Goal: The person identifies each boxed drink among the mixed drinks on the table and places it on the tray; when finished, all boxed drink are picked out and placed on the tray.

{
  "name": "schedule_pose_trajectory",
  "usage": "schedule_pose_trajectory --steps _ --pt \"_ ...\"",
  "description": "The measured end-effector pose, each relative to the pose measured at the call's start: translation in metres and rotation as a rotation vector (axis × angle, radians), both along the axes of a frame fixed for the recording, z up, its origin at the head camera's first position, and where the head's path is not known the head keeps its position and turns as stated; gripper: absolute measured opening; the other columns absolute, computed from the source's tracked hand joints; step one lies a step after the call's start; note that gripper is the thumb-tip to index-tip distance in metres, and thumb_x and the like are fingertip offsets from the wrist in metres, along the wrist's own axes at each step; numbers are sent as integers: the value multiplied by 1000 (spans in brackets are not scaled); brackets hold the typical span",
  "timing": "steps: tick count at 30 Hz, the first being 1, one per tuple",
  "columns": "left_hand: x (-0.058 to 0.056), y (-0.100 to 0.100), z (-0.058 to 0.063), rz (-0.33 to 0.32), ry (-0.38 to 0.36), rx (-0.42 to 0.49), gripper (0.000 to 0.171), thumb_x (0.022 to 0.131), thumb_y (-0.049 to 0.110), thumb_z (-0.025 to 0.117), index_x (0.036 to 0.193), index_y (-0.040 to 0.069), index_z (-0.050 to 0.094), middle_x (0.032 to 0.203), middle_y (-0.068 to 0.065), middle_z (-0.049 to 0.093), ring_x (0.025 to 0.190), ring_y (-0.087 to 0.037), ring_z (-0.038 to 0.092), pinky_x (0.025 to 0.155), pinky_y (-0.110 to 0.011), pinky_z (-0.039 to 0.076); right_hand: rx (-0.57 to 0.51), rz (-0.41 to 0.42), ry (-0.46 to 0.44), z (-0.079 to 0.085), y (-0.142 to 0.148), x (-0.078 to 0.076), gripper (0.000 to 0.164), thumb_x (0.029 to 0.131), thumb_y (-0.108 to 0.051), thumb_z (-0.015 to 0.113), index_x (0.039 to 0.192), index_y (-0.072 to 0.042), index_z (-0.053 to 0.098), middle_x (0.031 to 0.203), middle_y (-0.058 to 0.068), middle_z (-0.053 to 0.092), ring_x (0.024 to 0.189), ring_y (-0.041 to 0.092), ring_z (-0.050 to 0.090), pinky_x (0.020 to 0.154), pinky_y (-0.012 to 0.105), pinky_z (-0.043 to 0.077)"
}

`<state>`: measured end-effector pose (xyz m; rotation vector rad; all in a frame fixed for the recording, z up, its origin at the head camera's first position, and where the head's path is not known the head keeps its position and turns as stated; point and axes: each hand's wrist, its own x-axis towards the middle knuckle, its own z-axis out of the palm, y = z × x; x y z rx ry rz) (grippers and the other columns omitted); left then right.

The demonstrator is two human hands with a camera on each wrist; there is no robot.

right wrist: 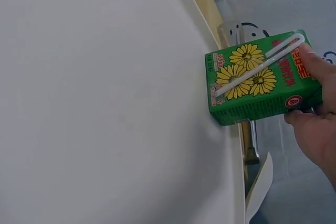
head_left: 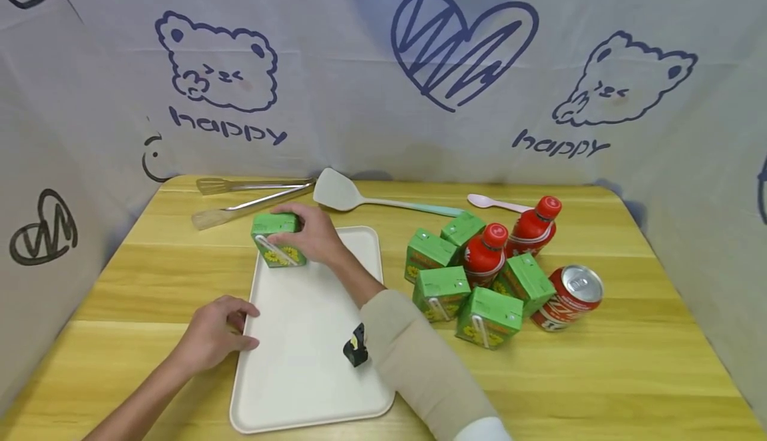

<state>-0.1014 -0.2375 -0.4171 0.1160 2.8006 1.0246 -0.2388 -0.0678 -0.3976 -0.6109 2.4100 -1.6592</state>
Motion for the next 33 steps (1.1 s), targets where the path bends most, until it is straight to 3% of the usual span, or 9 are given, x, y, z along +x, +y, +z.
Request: schedule_pose_trajectory --steps 7,16,24,28,33 --pt "0 1 -1 -2 9 2 40 58 9 80 94 4 62 81 -5 54 70 -16 50 54 -25 41 60 5 14 3 1 -1 45 71 -26 73 113 -24 58 104 -5 58 86 6 53 72 20 42" --pt "1 0 0 0 -5 -7 39 58 9 80 93 4 62 82 -4 54 71 -15 50 54 -25 41 132 -34 69 11 6 12 59 69 -29 73 123 -23 51 122 -7 50 105 8 47 85 25 39" --pt "-2 -1 -1 2 -16 -13 39 58 8 80 93 4 62 82 -4 54 70 -15 51 53 -25 41 104 -55 204 14 19 20 57 70 -22 73 122 -14 52 122 -5 50 112 9 44 90 24 35" --pt "-2 -1 -2 8 -23 -13 40 58 8 80 93 5 62 81 -4 54 69 -15 50 53 -25 41 125 -73 226 19 31 30 56 70 -22 73 122 -15 52 121 -5 51 110 8 46 90 26 37" --pt "-1 -1 0 7 -34 -4 39 59 9 80 93 4 62 82 -5 54 70 -16 50 52 -25 41 161 -96 218 33 51 54 58 70 -24 74 122 -17 51 121 -6 51 112 8 45 91 24 35"
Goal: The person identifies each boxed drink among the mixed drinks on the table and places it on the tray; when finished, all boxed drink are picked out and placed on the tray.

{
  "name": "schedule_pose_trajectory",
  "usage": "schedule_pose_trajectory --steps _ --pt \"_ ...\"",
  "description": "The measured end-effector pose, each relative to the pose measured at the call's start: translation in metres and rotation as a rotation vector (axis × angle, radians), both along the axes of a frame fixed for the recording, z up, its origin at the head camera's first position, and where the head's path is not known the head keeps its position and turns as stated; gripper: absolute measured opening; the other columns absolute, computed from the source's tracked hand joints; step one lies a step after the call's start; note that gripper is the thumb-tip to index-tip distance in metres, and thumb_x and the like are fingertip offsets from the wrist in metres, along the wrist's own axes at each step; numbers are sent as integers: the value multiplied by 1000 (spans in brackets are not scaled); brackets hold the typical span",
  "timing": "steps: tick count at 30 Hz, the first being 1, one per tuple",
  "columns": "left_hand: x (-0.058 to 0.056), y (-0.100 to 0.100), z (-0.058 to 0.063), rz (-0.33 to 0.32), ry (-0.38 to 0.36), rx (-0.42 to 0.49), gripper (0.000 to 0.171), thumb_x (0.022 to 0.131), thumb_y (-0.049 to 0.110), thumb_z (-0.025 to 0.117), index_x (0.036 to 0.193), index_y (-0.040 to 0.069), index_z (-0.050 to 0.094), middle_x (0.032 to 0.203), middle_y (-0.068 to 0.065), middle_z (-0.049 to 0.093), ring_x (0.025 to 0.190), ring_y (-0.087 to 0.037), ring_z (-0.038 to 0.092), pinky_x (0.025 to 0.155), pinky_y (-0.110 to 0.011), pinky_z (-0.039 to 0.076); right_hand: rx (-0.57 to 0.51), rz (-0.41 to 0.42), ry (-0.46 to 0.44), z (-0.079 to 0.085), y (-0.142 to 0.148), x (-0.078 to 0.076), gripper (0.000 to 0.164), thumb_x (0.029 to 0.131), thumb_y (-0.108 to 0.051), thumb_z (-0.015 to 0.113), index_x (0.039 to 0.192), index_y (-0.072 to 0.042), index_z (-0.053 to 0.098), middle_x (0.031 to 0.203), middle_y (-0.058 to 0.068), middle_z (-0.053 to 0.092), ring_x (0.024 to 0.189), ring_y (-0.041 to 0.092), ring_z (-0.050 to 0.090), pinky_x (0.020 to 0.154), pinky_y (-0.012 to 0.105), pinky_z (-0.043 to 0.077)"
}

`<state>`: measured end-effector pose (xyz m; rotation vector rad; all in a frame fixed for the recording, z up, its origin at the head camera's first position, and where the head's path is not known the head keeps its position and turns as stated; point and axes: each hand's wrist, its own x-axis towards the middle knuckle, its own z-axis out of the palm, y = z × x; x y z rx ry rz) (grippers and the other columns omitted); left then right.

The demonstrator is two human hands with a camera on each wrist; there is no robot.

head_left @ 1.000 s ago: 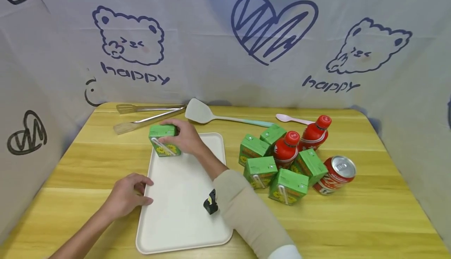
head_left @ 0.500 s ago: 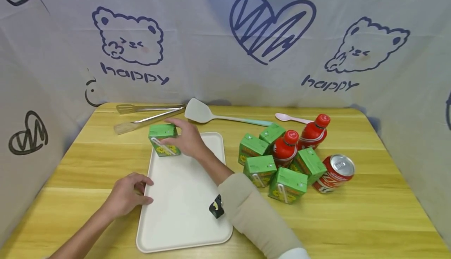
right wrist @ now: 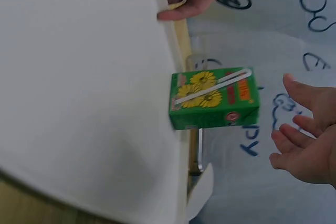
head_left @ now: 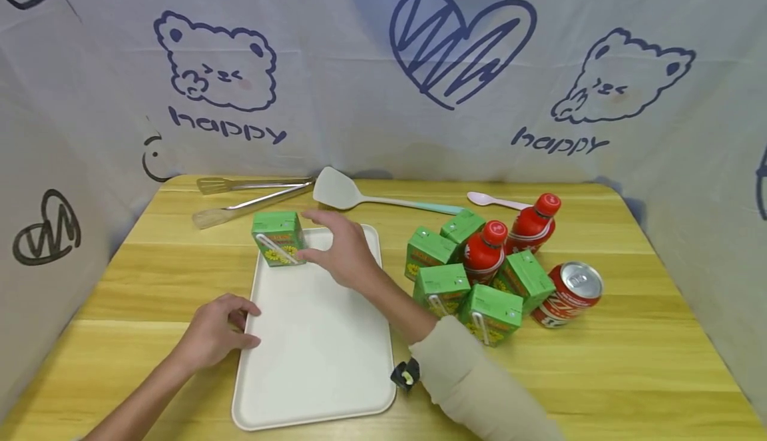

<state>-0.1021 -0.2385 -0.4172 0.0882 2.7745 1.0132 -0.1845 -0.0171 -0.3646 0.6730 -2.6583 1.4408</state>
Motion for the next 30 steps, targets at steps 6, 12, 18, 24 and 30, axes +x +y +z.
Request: schedule_pose_trajectory --steps 6,12,18,24,30 --pt "1 0 2 -7 -2 15 39 59 9 80 93 4 62 83 -5 54 71 -16 50 53 -25 41 7 43 41 19 32 34 58 69 -28 74 121 -17 52 121 -8 52 114 6 42 93 24 33" --pt "0 0 1 -8 -5 6 39 60 11 80 94 4 62 84 -5 54 71 -16 50 53 -25 41 -32 52 39 28 74 60 58 66 -25 77 119 -18 55 115 -10 55 109 2 46 92 25 35" --pt "-1 -1 2 -14 4 -4 40 59 10 80 94 5 62 83 -5 54 71 -16 50 54 -25 41 -38 18 9 28 113 76 56 66 -29 77 118 -24 56 116 -15 54 111 2 45 91 28 37" --pt "-2 -2 1 -17 12 -4 40 59 10 80 94 4 62 83 -5 54 71 -16 50 54 -25 41 -13 14 -11 28 147 87 58 67 -36 73 120 -28 52 119 -13 52 114 5 43 92 28 36" --pt "0 -1 0 -15 10 -3 39 59 10 80 93 5 62 83 -4 54 71 -16 50 54 -26 41 29 -41 -23 29 183 98 56 67 -35 73 119 -27 54 117 -14 53 111 4 45 91 27 36"
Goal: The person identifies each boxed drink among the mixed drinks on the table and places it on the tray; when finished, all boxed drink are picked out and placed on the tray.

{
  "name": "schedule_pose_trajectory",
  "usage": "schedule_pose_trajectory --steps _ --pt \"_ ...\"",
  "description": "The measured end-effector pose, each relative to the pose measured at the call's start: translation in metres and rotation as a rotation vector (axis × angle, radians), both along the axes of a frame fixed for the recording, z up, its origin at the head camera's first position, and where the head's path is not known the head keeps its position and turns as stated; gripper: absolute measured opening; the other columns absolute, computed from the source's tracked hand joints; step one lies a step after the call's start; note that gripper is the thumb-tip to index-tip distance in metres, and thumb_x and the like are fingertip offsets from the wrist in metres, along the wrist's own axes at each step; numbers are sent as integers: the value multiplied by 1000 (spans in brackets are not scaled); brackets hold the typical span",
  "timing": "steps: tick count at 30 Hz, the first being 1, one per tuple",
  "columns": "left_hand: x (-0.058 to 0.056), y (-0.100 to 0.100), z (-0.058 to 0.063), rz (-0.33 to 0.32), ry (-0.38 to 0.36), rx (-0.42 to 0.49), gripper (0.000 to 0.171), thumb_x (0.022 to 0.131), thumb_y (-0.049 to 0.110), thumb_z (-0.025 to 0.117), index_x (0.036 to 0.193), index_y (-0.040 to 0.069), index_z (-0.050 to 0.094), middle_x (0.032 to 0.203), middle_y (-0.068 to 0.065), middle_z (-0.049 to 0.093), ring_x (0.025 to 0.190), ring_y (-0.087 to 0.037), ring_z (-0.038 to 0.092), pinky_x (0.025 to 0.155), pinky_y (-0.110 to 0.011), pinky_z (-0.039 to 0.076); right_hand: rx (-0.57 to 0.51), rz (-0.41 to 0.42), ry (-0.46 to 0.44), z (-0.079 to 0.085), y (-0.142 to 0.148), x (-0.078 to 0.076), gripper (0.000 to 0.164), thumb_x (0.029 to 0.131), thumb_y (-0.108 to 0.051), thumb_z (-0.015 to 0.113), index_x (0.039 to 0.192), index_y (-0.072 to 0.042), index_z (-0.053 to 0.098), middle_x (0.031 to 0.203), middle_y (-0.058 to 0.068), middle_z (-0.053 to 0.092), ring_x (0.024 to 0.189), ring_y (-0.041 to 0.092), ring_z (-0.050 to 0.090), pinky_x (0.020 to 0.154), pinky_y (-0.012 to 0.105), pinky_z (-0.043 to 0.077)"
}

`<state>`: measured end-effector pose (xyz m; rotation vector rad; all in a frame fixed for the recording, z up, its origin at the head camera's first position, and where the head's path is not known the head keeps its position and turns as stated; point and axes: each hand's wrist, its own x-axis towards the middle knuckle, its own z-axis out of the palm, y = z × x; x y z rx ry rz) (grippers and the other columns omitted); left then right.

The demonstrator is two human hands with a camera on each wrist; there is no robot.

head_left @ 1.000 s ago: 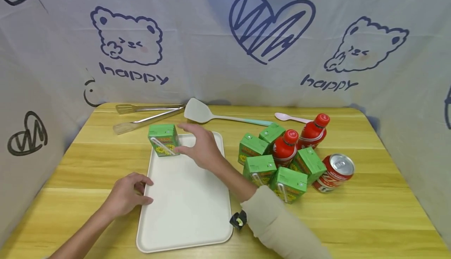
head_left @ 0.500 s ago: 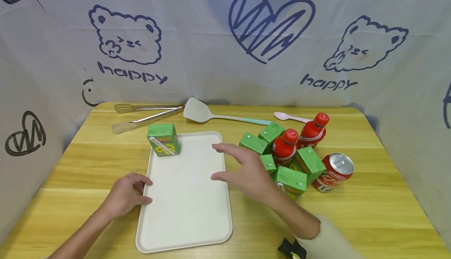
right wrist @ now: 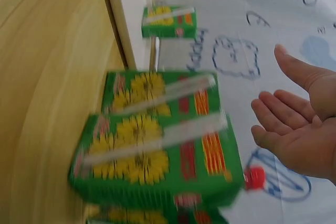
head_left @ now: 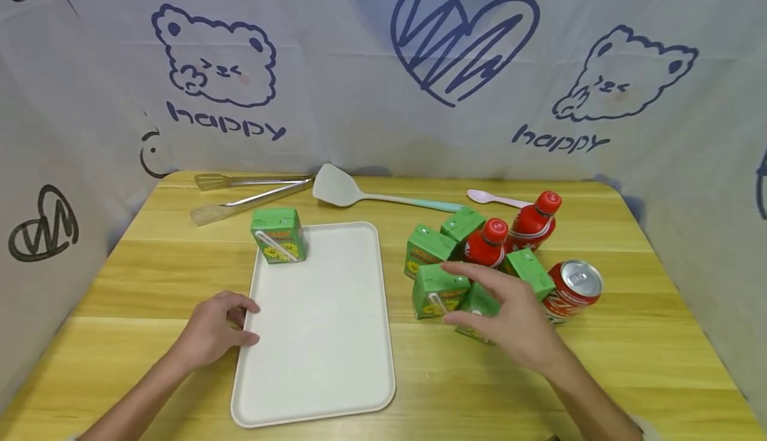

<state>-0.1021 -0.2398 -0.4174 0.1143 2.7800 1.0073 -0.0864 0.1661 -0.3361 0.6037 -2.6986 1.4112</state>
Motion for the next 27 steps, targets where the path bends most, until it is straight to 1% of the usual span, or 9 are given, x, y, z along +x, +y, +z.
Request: schedule_pose_trajectory --steps 2,6,8,13,17,20,21,24,27 --pt "0 0 0 -1 2 -4 39 59 10 80 93 5 62 83 -4 54 71 -16 50 54 -25 40 -1 -9 17 0 11 2 56 67 -32 74 118 -25 54 116 -11 54 110 5 46 92 25 36" --pt "0 0 1 -6 7 -21 39 59 10 80 92 5 62 82 -4 53 69 -15 50 54 -25 40 47 -53 45 -3 29 4 54 66 -31 75 117 -25 56 114 -11 56 107 6 48 87 20 38" --pt "0 0 1 -5 8 -25 39 58 11 80 92 5 62 81 -3 54 69 -15 50 54 -25 40 81 -85 46 -6 36 4 54 66 -33 75 116 -27 56 112 -12 57 94 8 52 74 18 42" --pt "0 1 1 0 9 -22 40 58 10 80 93 5 62 81 -4 54 69 -15 50 54 -25 40 115 -131 -2 -14 51 3 51 65 -35 75 113 -28 58 108 -13 58 77 12 47 56 21 40" --pt "0 1 1 2 3 -14 40 58 10 80 94 5 62 81 -4 54 69 -16 50 53 -25 40 133 -139 -36 -20 56 2 49 66 -35 74 112 -26 59 108 -13 58 83 9 49 62 20 43" --pt "0 1 2 1 0 -3 41 59 9 80 95 4 62 82 -5 54 70 -17 50 53 -25 40 136 -140 -45 -23 57 2 49 66 -32 75 112 -23 60 107 -13 58 81 8 48 62 19 41" --pt "0 1 1 0 0 -2 41 59 9 80 95 4 62 82 -5 54 70 -17 50 53 -25 40 137 -142 -43 -24 56 3 49 66 -31 76 112 -23 60 106 -12 59 77 9 48 60 19 40" --pt "0 2 1 2 -1 -3 41 59 10 80 95 4 62 84 -6 54 71 -17 50 53 -25 40 179 -167 -6 -27 55 4 49 66 -31 76 111 -23 60 104 -12 59 66 11 42 53 21 35" --pt "0 2 1 7 -7 -7 41 59 10 80 95 4 62 84 -6 54 71 -17 50 54 -26 41 227 -196 41 -30 54 5 49 65 -35 76 111 -22 61 104 -9 60 71 10 49 58 23 41"
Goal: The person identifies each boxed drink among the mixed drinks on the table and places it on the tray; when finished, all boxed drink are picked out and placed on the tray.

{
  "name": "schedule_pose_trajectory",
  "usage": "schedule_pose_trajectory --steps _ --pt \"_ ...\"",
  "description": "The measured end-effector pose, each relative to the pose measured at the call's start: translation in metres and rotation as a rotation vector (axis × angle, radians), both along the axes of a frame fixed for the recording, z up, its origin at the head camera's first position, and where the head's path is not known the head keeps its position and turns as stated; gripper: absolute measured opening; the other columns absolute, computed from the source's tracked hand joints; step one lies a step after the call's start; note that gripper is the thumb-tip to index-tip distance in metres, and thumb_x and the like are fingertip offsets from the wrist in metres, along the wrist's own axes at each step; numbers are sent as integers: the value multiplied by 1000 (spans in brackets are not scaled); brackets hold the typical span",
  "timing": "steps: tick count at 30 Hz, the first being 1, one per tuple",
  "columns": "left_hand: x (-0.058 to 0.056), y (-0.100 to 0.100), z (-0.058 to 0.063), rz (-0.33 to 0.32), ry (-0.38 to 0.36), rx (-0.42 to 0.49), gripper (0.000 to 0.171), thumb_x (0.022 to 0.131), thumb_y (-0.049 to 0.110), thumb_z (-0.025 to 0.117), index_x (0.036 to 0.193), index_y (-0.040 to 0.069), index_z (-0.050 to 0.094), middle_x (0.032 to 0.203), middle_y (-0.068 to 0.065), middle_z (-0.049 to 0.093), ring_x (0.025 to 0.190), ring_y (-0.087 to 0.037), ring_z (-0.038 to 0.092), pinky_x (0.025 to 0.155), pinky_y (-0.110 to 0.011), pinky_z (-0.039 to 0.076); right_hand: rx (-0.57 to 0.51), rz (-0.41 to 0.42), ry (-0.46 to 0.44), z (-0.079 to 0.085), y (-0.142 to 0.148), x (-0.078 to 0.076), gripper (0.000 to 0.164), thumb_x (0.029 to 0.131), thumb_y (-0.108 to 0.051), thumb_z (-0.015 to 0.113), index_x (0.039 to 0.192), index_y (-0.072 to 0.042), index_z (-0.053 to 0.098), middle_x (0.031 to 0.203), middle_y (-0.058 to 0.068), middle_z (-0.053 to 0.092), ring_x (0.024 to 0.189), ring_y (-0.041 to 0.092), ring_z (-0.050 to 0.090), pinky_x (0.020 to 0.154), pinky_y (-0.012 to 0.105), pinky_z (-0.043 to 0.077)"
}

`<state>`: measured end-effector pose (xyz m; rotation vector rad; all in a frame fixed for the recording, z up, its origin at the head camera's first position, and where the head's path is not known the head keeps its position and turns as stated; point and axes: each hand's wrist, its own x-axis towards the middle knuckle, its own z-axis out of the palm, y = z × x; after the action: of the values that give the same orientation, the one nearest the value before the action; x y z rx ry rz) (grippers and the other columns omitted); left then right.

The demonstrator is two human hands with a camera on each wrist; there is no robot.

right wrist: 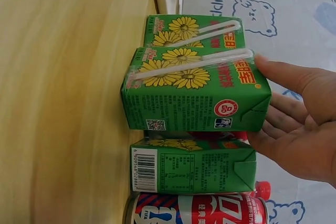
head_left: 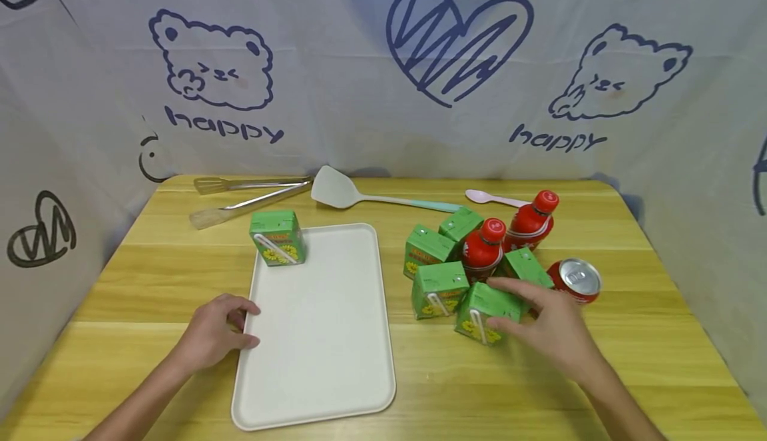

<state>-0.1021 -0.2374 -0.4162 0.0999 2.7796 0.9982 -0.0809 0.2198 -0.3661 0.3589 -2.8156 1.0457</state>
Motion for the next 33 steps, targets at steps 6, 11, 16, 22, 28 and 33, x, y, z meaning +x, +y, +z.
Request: schedule_pose_trajectory --steps 6,11,16,22,28,33 --pt "-1 0 0 1 3 -3 41 59 10 80 95 5 62 85 -6 53 71 -17 50 54 -26 41 4 -17 41 -8 -1 1 50 65 -38 75 110 -20 62 107 -4 61 101 16 54 79 36 44" --pt "0 0 -2 -1 8 0 41 59 8 80 96 5 61 85 -6 53 71 -16 50 53 -25 41 -63 -47 12 -16 -1 4 52 64 -37 76 111 -21 61 109 -2 60 103 16 53 82 34 43" --pt "1 0 -1 6 6 1 41 59 10 80 95 4 62 86 -6 54 71 -17 51 54 -26 41 -219 -62 -38 -24 -4 6 53 66 -31 76 115 -19 59 113 -4 57 105 11 50 81 18 41" --pt "1 -1 -1 17 14 -10 40 59 9 80 94 5 62 85 -5 54 72 -17 52 54 -26 42 -389 -39 -39 -33 -7 8 51 68 -22 75 115 -13 57 114 2 55 102 9 52 79 16 42" --pt "1 -2 -3 20 18 -11 40 58 10 80 94 5 62 85 -5 54 71 -16 51 53 -25 42 -425 -43 -45 -33 -8 7 48 68 -21 75 113 -15 59 113 2 56 102 11 53 79 18 43" --pt "1 0 -2 14 21 -6 41 58 11 81 94 4 62 86 -5 55 71 -16 52 53 -25 42 -415 -65 -75 -29 -6 9 49 68 -21 75 114 -16 59 114 2 56 103 9 52 79 18 43"
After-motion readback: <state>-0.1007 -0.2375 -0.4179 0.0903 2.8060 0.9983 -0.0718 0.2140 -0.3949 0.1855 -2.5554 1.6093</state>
